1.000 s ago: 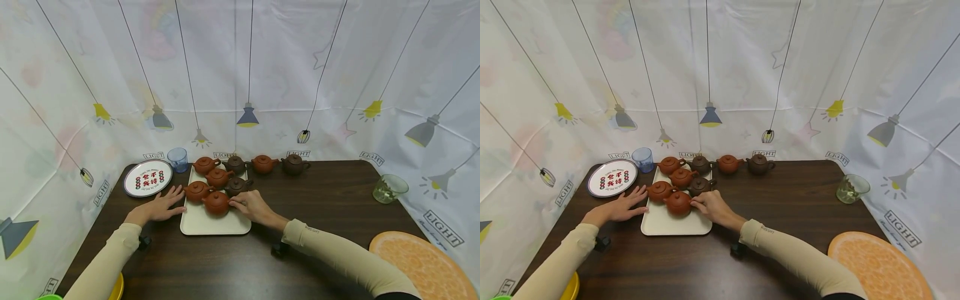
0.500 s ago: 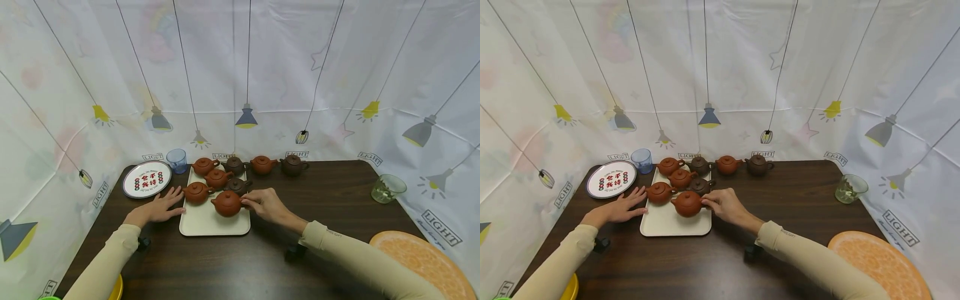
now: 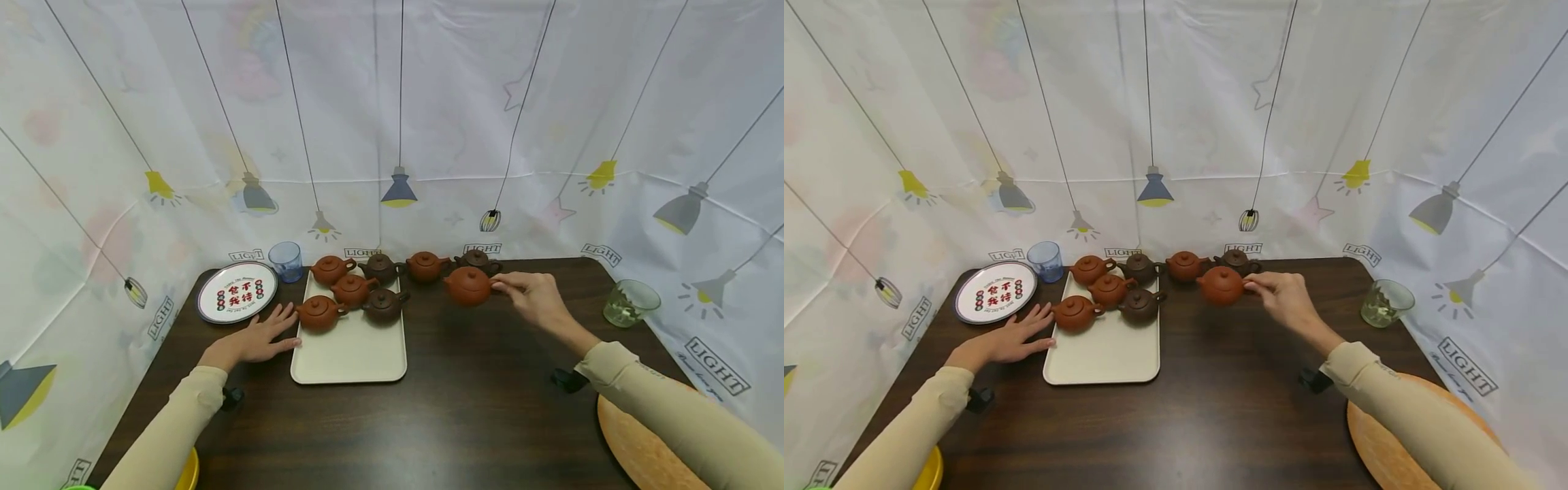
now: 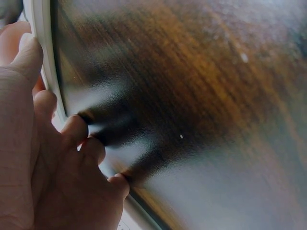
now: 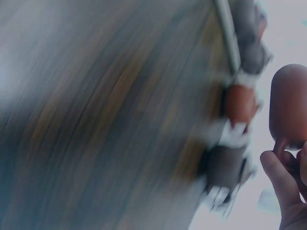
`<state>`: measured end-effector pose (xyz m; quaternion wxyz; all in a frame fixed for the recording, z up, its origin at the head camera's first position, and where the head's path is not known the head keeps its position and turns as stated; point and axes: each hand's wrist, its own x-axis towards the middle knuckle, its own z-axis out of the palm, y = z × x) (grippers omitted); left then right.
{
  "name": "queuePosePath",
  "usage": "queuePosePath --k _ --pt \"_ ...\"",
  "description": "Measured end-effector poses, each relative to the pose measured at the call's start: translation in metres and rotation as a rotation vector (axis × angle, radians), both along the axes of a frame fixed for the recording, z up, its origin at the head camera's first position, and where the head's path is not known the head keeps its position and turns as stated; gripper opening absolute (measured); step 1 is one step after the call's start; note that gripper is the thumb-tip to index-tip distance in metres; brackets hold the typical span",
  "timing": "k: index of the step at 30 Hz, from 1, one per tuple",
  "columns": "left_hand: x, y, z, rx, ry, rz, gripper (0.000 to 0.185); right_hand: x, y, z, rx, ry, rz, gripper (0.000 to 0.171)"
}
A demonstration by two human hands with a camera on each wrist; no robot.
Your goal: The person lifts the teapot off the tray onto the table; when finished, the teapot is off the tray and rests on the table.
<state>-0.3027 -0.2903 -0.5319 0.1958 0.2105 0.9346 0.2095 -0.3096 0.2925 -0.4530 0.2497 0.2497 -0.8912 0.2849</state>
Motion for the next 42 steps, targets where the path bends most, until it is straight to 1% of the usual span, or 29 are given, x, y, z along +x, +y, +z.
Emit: queuePosePath --k 4,5,8,12,15,19,24,28,31,34,37,42 --pt "-0.002 -0.002 -0.004 -0.024 0.007 0.006 0.095 -0.008 0.042 -0.006 0.012 -0.021 -0.136 0.017" --pt "-0.003 -0.003 -0.006 -0.038 0.012 0.01 0.096 -0.01 0.05 -0.008 0.008 -0.038 -0.171 0.017" --pt "-0.005 -0.003 -0.009 -0.058 0.012 0.02 0.1 -0.017 0.073 -0.015 -0.027 -0.091 -0.273 0.02" --pt "-0.006 -0.002 -0.011 -0.081 0.005 0.036 0.105 -0.028 0.092 -0.027 -0.086 -0.155 -0.39 0.026" --pt "-0.005 -0.002 -0.011 -0.082 0.005 0.035 0.106 -0.035 0.098 -0.034 -0.123 -0.195 -0.446 0.028" --pt "-0.004 -0.003 -0.012 -0.078 0.01 0.032 0.104 -0.045 0.098 -0.043 -0.142 -0.254 -0.464 0.029" --pt "-0.004 -0.003 -0.011 -0.062 0.012 0.027 0.099 -0.056 0.094 -0.052 -0.141 -0.3 -0.488 0.03" --pt "-0.006 -0.003 -0.013 -0.059 0.01 0.023 0.097 -0.061 0.092 -0.058 -0.16 -0.342 -0.523 0.031" --pt "-0.008 -0.002 -0.014 -0.077 0.01 0.027 0.099 -0.062 0.092 -0.062 -0.172 -0.372 -0.535 0.034" --pt "-0.008 -0.001 -0.012 -0.083 0.007 0.032 0.103 -0.062 0.092 -0.062 -0.173 -0.384 -0.533 0.035" --pt "-0.006 0.0 -0.009 -0.084 0.002 0.037 0.108 -0.062 0.091 -0.061 -0.153 -0.374 -0.522 0.035" --pt "-0.004 0.0 -0.007 -0.074 -0.007 0.039 0.11 -0.062 0.09 -0.059 -0.111 -0.354 -0.505 0.031"
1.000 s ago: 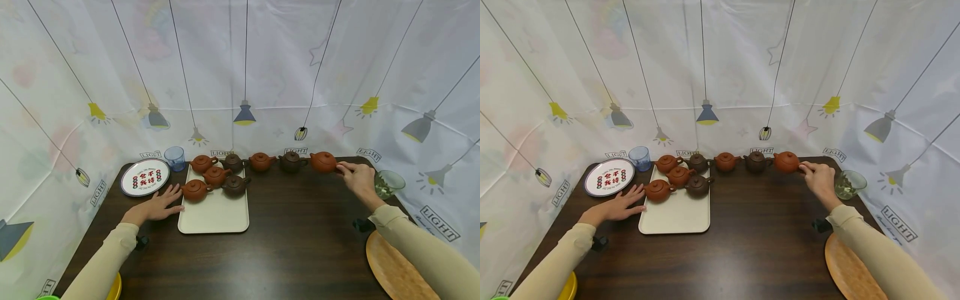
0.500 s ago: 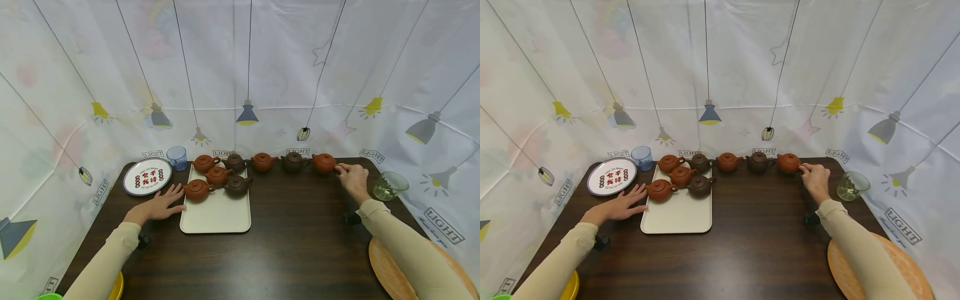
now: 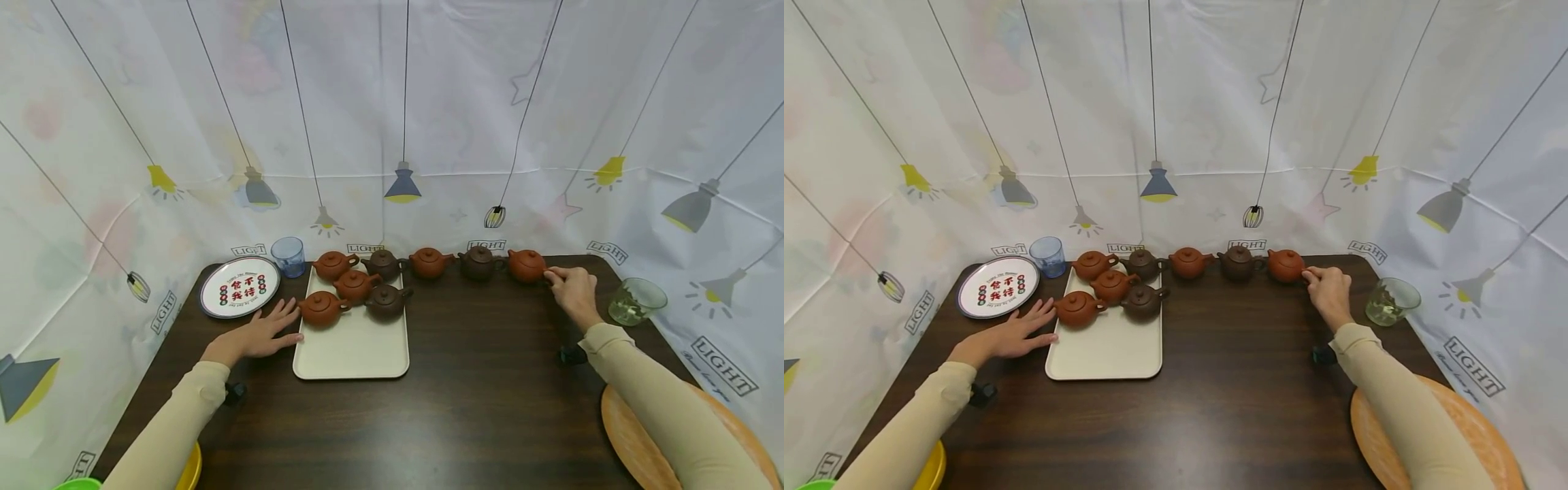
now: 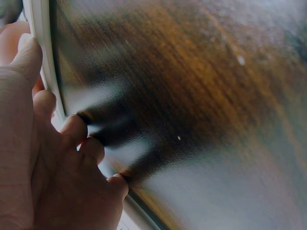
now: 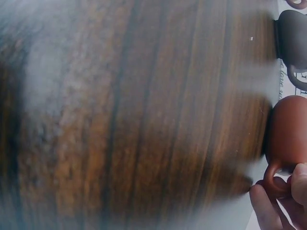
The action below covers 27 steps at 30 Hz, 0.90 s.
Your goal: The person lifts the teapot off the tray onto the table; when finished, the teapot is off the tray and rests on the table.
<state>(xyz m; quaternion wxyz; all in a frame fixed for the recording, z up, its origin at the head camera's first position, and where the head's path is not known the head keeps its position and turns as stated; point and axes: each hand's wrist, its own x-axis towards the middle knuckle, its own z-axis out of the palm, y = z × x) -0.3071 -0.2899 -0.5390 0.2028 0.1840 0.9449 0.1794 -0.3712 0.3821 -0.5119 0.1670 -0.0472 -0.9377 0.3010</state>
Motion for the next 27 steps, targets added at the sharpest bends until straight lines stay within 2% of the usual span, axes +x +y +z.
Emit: queuePosePath --k 5,10,15,20,23,27 --pt "0.0 -0.002 -0.003 -0.002 -0.001 0.005 0.111 -0.001 0.003 0.003 -0.006 -0.041 0.037 0.037" --pt "-0.002 -0.003 -0.004 -0.017 0.003 0.001 0.104 0.003 0.011 0.013 -0.119 -0.144 0.047 0.055" --pt "-0.001 -0.001 0.001 -0.008 -0.008 0.005 0.111 0.006 0.005 0.031 -0.139 -0.093 0.056 0.053" --pt "0.001 0.0 0.006 0.017 -0.014 0.007 0.118 0.011 -0.024 0.052 -0.127 -0.058 0.088 0.046" --pt "0.002 0.0 0.006 0.018 -0.012 0.007 0.118 0.014 -0.048 0.057 -0.11 -0.041 0.153 0.046" --pt "0.002 0.0 0.003 0.01 -0.007 0.0 0.116 0.021 -0.085 0.057 -0.139 -0.038 0.316 0.047"
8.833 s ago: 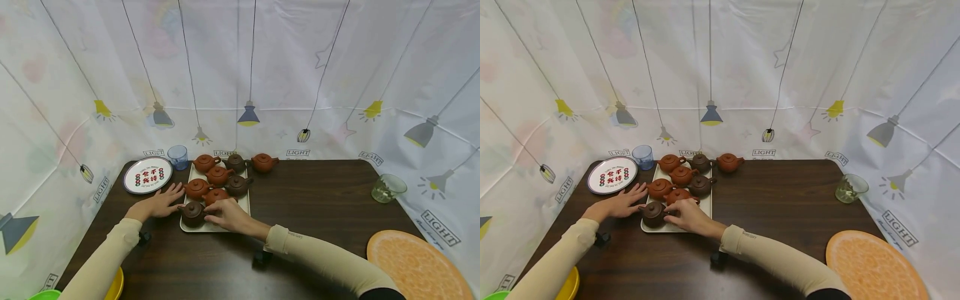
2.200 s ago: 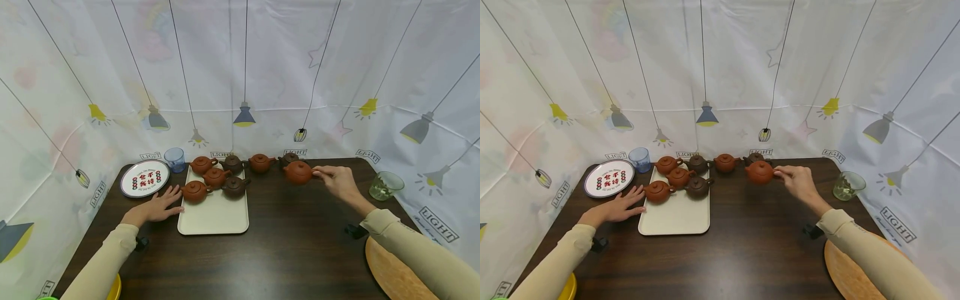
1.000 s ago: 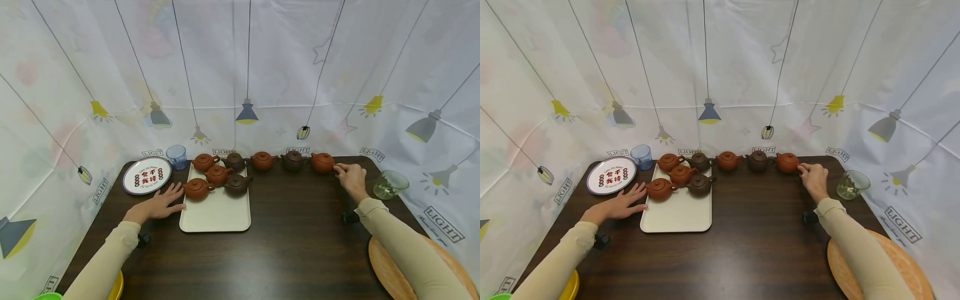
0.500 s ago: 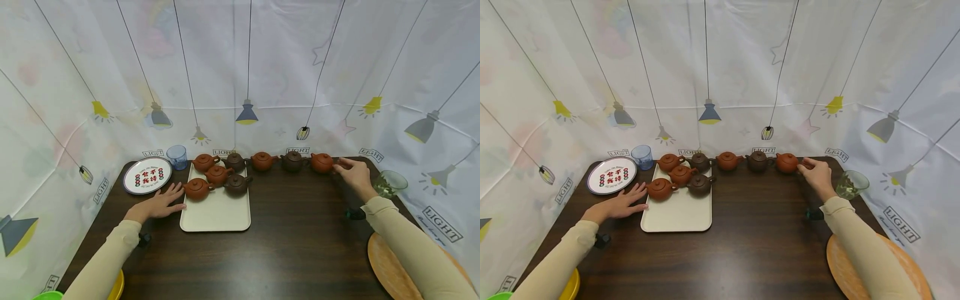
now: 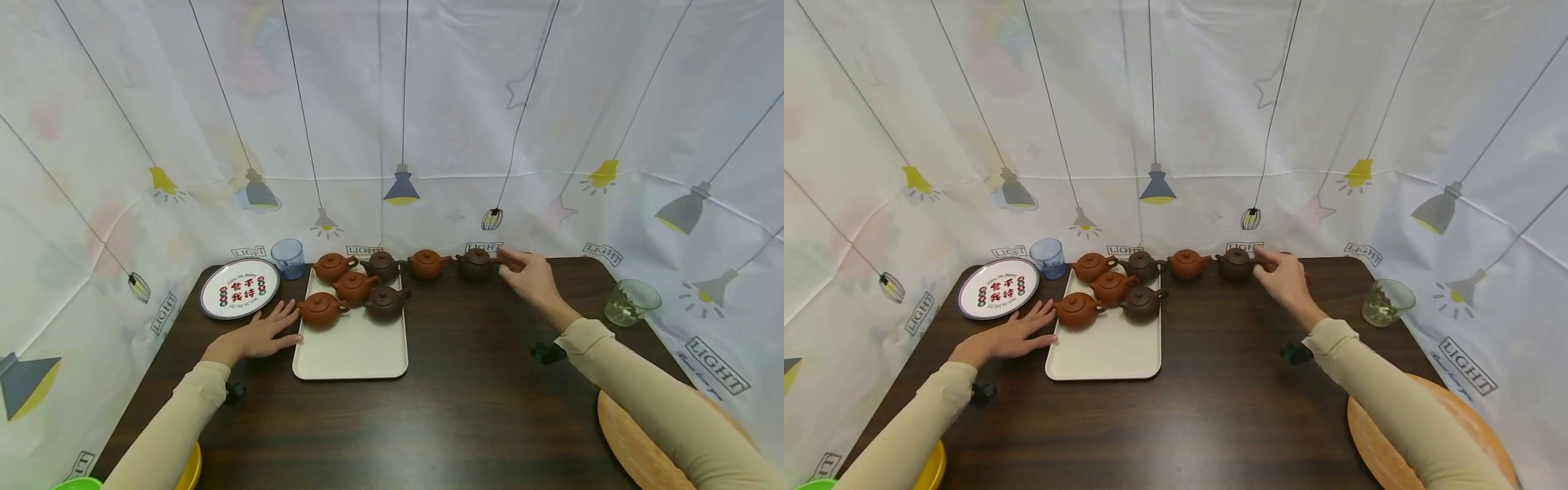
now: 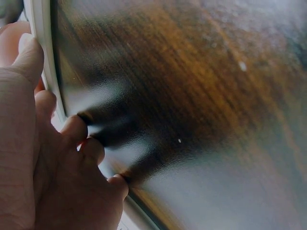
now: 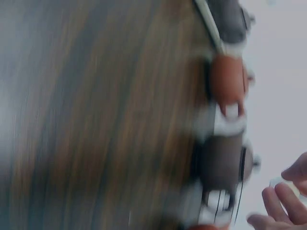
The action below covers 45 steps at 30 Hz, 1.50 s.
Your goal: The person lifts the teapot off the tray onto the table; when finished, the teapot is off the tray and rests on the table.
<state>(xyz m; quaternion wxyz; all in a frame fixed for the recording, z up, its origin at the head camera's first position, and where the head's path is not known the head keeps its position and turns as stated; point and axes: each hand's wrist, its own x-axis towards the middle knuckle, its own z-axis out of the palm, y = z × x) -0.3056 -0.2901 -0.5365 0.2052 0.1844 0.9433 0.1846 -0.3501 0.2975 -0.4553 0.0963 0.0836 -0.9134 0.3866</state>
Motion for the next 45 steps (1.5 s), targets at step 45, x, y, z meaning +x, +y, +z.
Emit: queuePosePath --k 45 --pt "0.003 0.001 0.0 0.044 0.02 -0.003 0.104 0.003 -0.154 -0.047 -0.018 -0.129 0.304 0.024"
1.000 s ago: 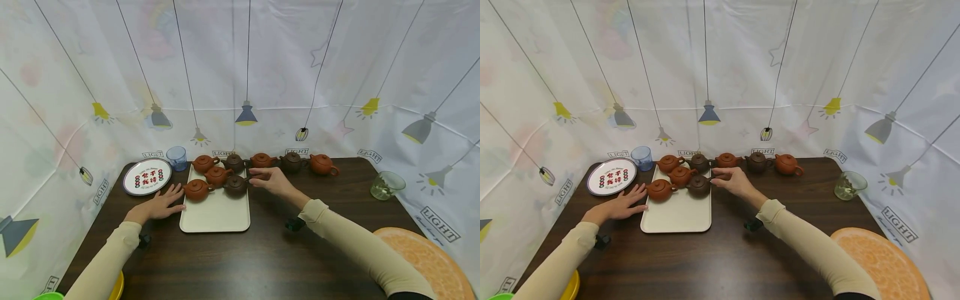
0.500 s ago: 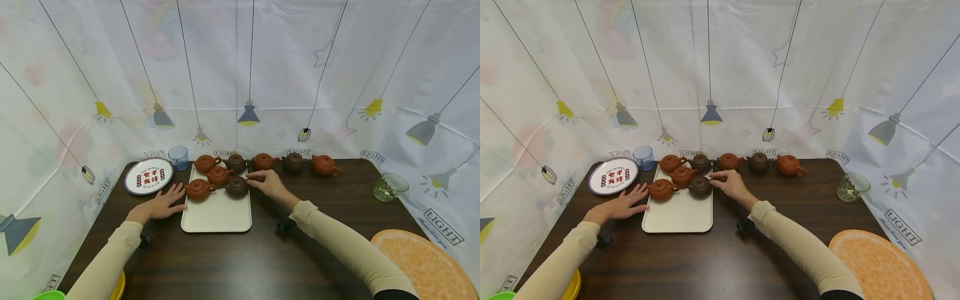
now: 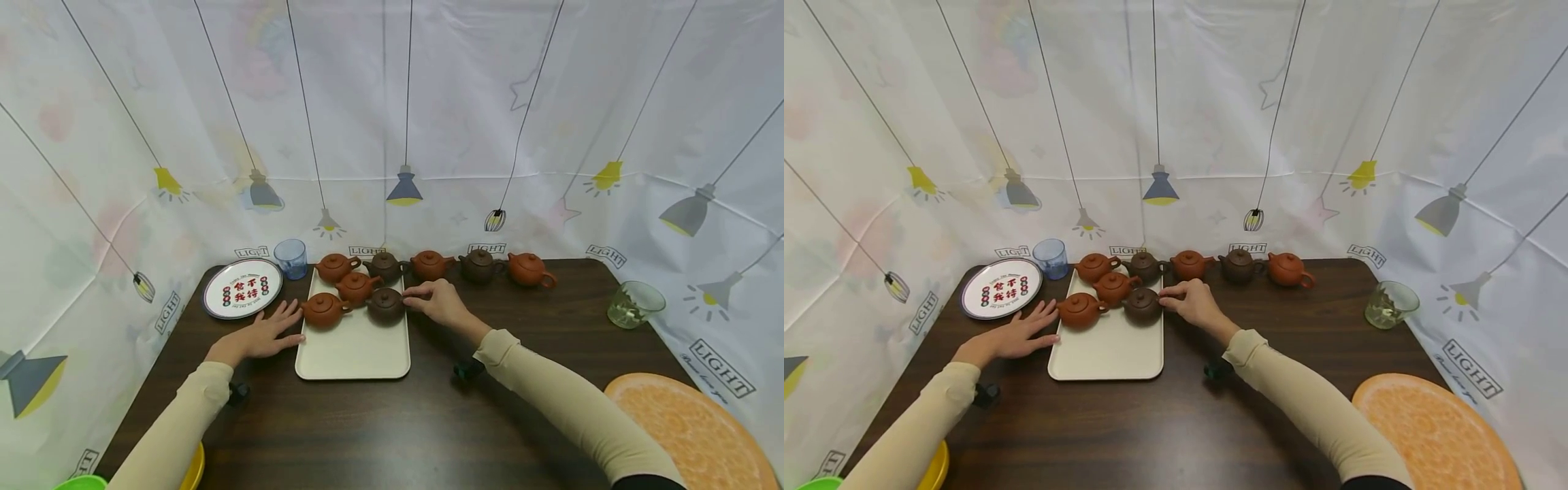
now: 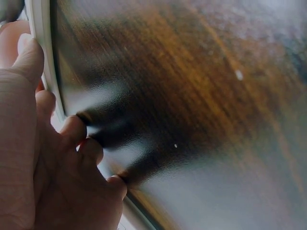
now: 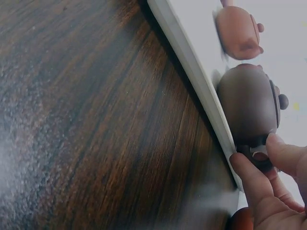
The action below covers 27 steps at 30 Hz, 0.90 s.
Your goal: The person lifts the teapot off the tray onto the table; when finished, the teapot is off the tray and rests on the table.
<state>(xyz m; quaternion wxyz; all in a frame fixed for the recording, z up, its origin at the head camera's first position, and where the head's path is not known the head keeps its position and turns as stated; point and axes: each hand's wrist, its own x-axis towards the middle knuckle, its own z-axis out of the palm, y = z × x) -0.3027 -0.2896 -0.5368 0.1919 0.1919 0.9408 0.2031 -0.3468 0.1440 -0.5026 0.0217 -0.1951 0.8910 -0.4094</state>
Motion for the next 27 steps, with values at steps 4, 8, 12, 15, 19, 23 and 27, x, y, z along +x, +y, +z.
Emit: queuePosePath --k 4,8,12,15,19,23,27 --pt "0.007 0.005 0.008 0.045 -0.021 -0.019 0.097 0.005 0.005 0.003 -0.013 -0.011 -0.019 0.023" --pt "0.005 0.006 0.006 0.018 -0.014 -0.01 0.1 0.007 0.015 0.008 -0.043 -0.018 -0.031 0.022" --pt "-0.002 0.004 -0.004 -0.022 0.005 -0.003 0.106 0.01 0.031 0.017 -0.073 -0.032 -0.06 0.023" --pt "-0.005 0.003 -0.008 -0.026 0.01 -0.007 0.106 0.012 0.047 0.023 -0.098 -0.047 -0.09 0.025" --pt "-0.003 0.003 -0.005 -0.008 0.003 -0.017 0.101 0.013 0.071 0.028 -0.111 -0.051 -0.136 0.026" --pt "0.0 0.002 0.0 -0.006 0.005 -0.009 0.1 0.012 0.092 0.027 -0.087 -0.057 -0.18 0.028" --pt "0.0 0.001 -0.001 -0.026 0.001 0.002 0.105 0.011 0.101 0.02 -0.079 -0.079 -0.214 0.03"
